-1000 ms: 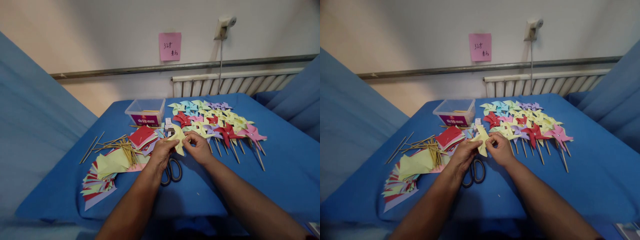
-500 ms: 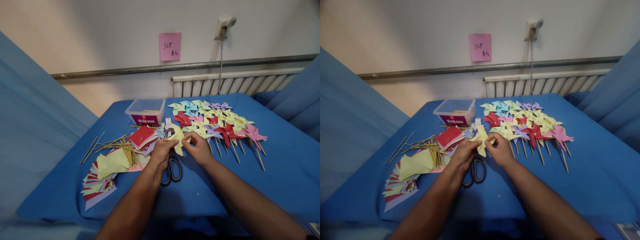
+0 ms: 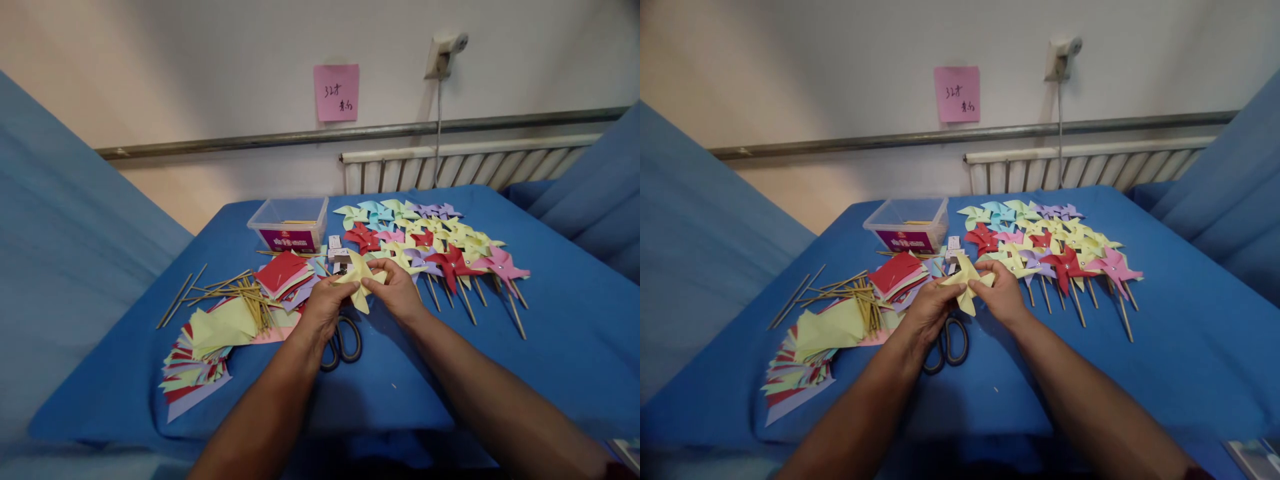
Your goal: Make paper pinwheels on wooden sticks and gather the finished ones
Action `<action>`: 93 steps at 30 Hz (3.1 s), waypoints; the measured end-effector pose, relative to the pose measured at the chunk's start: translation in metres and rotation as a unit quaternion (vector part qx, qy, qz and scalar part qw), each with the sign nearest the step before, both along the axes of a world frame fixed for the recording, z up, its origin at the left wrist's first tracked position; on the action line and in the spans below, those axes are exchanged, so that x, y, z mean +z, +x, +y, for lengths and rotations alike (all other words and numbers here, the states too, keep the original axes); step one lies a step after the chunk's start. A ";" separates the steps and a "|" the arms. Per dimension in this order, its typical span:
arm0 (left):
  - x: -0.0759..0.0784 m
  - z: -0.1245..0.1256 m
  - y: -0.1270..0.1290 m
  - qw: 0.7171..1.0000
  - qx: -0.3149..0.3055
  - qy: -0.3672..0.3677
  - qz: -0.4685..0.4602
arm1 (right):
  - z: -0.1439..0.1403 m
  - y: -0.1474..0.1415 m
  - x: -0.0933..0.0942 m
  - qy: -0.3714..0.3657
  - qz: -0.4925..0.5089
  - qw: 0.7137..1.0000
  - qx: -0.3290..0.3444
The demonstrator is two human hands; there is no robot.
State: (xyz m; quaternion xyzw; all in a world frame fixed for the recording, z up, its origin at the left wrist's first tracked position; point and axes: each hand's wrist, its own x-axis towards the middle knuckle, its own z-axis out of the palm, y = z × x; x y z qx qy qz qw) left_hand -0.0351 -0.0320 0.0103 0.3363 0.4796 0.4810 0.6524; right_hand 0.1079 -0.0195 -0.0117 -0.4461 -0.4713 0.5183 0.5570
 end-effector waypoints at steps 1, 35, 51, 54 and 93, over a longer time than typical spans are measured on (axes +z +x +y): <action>0.001 0.000 -0.002 1.000 -0.007 -0.001 0.017 | 0.000 0.001 0.001 0.002 -0.007 1.000 0.000; 0.001 0.028 -0.034 0.967 0.228 0.083 0.072 | 0.009 0.009 -0.013 0.117 -0.126 0.982 -0.083; -0.002 0.032 -0.031 0.950 0.289 0.113 0.029 | 0.049 -0.054 0.020 0.014 -0.642 0.763 0.073; -0.006 0.035 -0.032 0.951 0.284 0.114 0.049 | 0.053 -0.055 0.022 0.017 -0.646 0.759 0.083; -0.005 0.031 -0.029 0.954 0.278 0.116 0.010 | 0.051 -0.048 0.013 0.060 -0.635 0.762 0.112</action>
